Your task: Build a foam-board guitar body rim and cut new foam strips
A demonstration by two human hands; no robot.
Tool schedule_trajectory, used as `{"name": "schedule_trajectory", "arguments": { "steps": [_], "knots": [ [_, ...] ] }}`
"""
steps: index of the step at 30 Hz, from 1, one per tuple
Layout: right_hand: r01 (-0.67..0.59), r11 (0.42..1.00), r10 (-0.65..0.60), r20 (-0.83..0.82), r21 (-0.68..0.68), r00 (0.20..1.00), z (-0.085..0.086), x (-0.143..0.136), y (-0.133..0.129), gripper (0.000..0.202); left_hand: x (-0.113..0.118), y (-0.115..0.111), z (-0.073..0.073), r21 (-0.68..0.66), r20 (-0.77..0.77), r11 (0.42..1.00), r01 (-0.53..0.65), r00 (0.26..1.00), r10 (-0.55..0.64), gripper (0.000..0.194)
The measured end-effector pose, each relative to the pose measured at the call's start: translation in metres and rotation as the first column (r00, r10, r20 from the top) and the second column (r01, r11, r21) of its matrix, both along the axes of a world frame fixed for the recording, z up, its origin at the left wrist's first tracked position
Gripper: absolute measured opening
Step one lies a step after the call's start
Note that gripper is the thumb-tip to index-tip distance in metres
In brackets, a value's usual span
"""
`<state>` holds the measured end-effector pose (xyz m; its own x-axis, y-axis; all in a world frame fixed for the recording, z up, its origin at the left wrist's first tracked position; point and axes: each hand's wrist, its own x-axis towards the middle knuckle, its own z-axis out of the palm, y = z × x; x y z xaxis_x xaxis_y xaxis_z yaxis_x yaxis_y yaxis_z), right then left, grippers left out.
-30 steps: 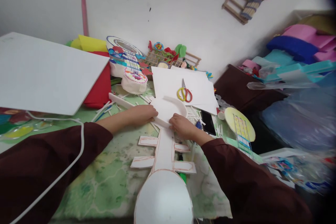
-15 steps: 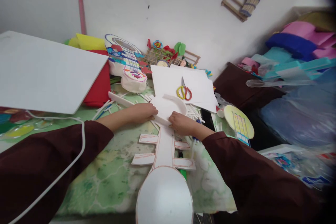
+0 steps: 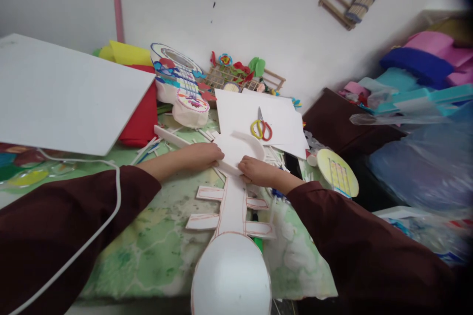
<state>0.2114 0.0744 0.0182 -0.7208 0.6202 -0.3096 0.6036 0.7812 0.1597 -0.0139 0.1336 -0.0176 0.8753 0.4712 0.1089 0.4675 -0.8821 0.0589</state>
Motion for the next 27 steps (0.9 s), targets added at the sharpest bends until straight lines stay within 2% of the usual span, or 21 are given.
{"name": "schedule_trajectory", "arguments": {
  "steps": [4, 14, 22, 27],
  "knots": [
    [0.0, 1.0, 0.0, -0.015, 0.012, 1.0, -0.001, 0.0, 0.0, 0.007, 0.0, 0.001, 0.0, 0.009, -0.016, 1.0, 0.017, 1.0, -0.017, 0.014],
    [-0.027, 0.998, 0.029, -0.04, 0.056, 0.999, -0.009, 0.008, 0.002, 0.01, -0.01, 0.013, 0.014, -0.042, -0.043, 0.998, 0.055, 0.997, -0.057, 0.015],
    [-0.016, 0.998, 0.018, -0.041, 0.062, 0.999, -0.011, 0.009, 0.003, 0.013, -0.005, 0.01, 0.008, -0.033, -0.04, 0.999, 0.007, 0.999, -0.008, 0.015],
    [0.008, 0.999, -0.006, -0.052, 0.037, 0.999, -0.012, 0.009, 0.004, 0.014, -0.007, 0.009, 0.012, -0.067, -0.046, 0.998, 0.009, 0.999, -0.012, 0.015]
  ]
}}
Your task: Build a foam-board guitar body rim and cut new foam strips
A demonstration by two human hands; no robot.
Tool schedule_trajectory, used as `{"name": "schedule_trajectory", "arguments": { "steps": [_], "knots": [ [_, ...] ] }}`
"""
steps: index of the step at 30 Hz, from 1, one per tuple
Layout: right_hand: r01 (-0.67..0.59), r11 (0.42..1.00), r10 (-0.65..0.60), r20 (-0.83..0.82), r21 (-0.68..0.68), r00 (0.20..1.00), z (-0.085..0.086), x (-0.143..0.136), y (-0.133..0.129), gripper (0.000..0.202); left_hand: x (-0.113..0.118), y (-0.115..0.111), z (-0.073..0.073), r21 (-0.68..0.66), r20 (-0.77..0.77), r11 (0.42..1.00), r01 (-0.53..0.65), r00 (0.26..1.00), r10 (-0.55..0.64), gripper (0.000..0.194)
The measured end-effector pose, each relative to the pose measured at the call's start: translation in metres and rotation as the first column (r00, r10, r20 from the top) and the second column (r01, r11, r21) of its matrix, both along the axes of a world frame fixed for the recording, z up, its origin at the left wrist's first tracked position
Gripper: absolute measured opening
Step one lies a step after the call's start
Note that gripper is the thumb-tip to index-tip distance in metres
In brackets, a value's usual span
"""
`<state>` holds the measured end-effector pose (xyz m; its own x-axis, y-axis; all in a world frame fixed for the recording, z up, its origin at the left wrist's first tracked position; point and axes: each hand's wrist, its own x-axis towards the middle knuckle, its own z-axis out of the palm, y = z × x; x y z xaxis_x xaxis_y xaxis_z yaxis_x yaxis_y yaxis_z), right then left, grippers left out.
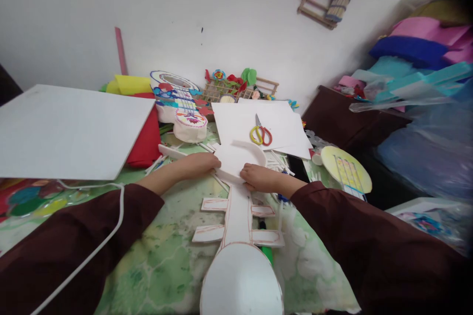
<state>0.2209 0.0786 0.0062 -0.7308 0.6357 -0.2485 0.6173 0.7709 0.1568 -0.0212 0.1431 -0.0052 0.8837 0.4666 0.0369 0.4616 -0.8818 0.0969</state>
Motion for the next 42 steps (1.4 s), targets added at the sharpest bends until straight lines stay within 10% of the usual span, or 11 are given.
{"name": "schedule_trajectory", "arguments": {
  "steps": [27, 42],
  "knots": [
    [-0.05, 0.996, 0.051, -0.016, 0.067, 0.999, 0.005, -0.002, -0.007, 0.011, 0.015, -0.009, 0.045, 0.079, -0.222, 0.997, -0.004, 0.975, 0.022, 0.028],
    [-0.018, 1.0, 0.019, -0.036, 0.021, 0.999, 0.003, -0.002, -0.005, 0.011, 0.016, -0.003, 0.011, 0.072, -0.165, 0.997, 0.016, 0.986, -0.004, 0.017]
  ]
}}
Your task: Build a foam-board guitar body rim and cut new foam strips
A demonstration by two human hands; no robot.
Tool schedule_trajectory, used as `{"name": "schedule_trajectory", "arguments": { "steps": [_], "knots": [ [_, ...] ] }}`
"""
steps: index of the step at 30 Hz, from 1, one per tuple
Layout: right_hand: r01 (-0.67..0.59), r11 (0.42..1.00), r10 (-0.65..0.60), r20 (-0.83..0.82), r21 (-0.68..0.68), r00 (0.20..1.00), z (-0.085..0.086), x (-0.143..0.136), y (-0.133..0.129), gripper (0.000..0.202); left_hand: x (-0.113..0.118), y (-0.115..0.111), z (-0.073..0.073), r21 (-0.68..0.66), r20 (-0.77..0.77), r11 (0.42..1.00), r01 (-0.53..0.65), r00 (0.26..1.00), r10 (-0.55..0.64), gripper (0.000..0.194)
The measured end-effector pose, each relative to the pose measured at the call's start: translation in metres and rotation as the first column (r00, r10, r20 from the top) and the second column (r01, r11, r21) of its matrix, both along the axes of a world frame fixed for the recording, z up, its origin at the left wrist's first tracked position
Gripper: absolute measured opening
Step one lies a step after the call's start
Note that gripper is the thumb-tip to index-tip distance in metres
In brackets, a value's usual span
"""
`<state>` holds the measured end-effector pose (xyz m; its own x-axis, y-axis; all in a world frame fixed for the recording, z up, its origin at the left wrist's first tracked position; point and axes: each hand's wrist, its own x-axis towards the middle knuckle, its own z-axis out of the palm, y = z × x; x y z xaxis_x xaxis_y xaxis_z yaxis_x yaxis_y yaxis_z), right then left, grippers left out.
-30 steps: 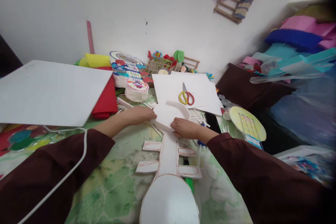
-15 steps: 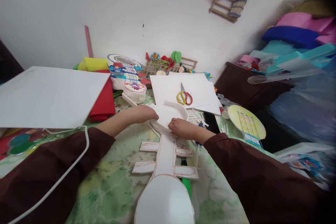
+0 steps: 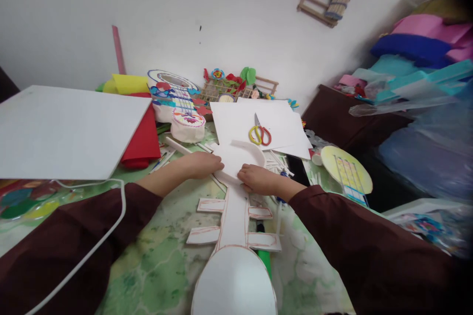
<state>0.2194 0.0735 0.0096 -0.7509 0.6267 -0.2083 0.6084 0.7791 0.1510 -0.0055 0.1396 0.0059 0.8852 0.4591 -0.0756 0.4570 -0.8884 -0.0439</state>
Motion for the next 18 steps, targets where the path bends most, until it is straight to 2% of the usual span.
{"name": "schedule_trajectory", "arguments": {
  "steps": [3, 6, 10, 18],
  "knots": [
    [0.001, 1.0, -0.001, -0.003, -0.009, 1.0, -0.001, 0.0, 0.0, 0.011, 0.005, -0.004, -0.002, 0.009, 0.055, 0.996, 0.093, 0.994, -0.093, 0.017],
    [0.008, 1.0, -0.008, -0.004, -0.008, 1.0, -0.002, 0.001, 0.001, 0.012, 0.011, -0.006, -0.001, -0.052, 0.096, 0.982, 0.183, 0.979, -0.178, 0.017],
    [0.013, 1.0, -0.013, -0.014, 0.001, 1.0, -0.004, 0.001, 0.002, 0.012, 0.016, -0.005, 0.002, -0.097, 0.129, 0.982, 0.163, 0.98, -0.15, 0.013],
    [-0.02, 1.0, 0.02, -0.002, 0.008, 1.0, -0.003, 0.0, 0.002, 0.012, 0.02, -0.006, -0.001, -0.075, 0.134, 0.987, 0.141, 0.982, -0.13, 0.012]
  ]
}}
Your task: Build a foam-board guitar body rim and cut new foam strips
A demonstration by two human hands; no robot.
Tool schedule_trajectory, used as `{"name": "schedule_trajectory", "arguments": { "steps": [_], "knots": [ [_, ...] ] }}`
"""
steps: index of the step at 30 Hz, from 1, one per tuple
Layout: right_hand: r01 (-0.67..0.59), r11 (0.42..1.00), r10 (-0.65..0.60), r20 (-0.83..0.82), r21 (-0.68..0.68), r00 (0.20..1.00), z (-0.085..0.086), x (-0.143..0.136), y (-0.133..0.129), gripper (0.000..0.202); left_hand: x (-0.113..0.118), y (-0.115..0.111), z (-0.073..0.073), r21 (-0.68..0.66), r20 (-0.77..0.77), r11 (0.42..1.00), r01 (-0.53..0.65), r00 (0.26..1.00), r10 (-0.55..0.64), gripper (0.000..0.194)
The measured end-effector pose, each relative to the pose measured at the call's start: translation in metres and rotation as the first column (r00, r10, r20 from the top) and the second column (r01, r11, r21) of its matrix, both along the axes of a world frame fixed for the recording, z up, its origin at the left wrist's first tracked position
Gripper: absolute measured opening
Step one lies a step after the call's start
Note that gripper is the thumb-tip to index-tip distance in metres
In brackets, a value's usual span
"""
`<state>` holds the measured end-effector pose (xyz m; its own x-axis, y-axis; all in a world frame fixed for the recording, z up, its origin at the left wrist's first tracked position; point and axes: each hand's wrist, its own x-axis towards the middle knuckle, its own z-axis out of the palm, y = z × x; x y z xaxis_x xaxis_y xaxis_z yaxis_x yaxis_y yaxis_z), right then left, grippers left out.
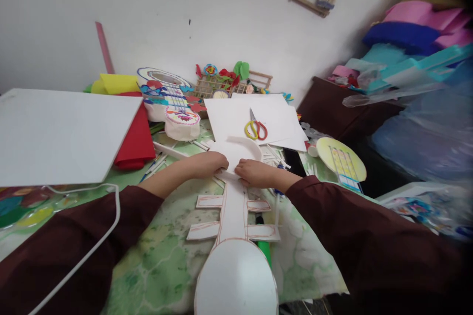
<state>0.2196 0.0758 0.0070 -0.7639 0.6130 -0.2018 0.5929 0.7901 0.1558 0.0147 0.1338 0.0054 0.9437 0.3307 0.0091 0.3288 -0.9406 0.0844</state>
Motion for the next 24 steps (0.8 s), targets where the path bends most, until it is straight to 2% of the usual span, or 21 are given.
{"name": "schedule_trajectory", "arguments": {
  "steps": [9, 24],
  "knots": [
    [0.037, 0.999, -0.037, 0.024, -0.005, 0.999, 0.0014, -0.0011, -0.0013, 0.013, 0.0008, -0.0005, 0.0005, -0.054, 0.027, 0.998, -0.03, 0.999, 0.031, 0.015],
    [0.035, 0.999, -0.035, -0.01, 0.005, 0.999, 0.002, -0.0016, -0.0025, 0.014, -0.0009, 0.0028, -0.0069, -0.049, 0.015, 0.999, -0.021, 1.0, 0.022, 0.013]
  ]
}}
